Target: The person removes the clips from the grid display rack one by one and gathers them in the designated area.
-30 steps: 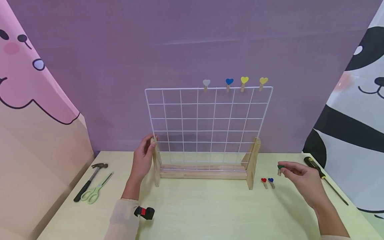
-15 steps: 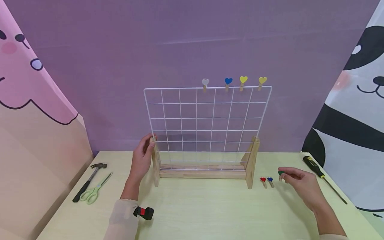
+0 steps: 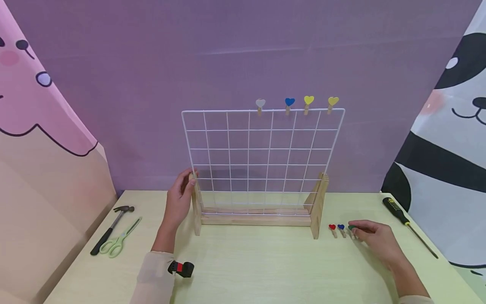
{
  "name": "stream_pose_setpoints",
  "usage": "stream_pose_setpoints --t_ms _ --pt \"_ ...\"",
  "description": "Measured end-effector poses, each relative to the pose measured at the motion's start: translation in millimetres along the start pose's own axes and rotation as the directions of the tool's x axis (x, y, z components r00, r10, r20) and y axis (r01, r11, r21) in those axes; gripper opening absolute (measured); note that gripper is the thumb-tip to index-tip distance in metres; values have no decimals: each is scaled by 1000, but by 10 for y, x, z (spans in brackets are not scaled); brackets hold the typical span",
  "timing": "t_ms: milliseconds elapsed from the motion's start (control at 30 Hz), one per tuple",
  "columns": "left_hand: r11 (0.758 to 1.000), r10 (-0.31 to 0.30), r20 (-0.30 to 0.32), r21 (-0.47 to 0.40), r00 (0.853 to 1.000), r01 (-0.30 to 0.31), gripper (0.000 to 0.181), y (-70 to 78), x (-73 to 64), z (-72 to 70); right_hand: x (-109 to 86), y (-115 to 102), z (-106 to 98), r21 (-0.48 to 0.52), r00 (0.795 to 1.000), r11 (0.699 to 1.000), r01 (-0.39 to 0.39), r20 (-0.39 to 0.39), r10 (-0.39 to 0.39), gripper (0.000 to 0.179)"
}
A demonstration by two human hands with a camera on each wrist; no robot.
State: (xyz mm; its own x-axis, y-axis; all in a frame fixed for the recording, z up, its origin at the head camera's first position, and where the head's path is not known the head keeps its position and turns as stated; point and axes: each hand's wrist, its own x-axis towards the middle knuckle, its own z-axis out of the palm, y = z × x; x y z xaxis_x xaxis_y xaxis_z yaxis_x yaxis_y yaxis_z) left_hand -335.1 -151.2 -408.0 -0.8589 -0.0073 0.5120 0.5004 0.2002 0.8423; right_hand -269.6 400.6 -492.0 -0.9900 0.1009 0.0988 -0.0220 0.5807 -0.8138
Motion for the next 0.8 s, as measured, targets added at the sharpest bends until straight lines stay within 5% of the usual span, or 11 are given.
stream_pose_setpoints --t_ms 367,600,800 --pt "1000 -11 11 -1 1000 11 40 50 -23 -7 28 47 33 45 999 998 36 -27 -35 41" --pt "1000 -11 -11 14 1000 11 39 -227 46 3 23 25 82 -71 992 994 77 -96 -84 34" --pt "1000 13 -12 4 1000 -13 39 -273 58 1 10 25 111 -166 986 983 79 -132 -102 31"
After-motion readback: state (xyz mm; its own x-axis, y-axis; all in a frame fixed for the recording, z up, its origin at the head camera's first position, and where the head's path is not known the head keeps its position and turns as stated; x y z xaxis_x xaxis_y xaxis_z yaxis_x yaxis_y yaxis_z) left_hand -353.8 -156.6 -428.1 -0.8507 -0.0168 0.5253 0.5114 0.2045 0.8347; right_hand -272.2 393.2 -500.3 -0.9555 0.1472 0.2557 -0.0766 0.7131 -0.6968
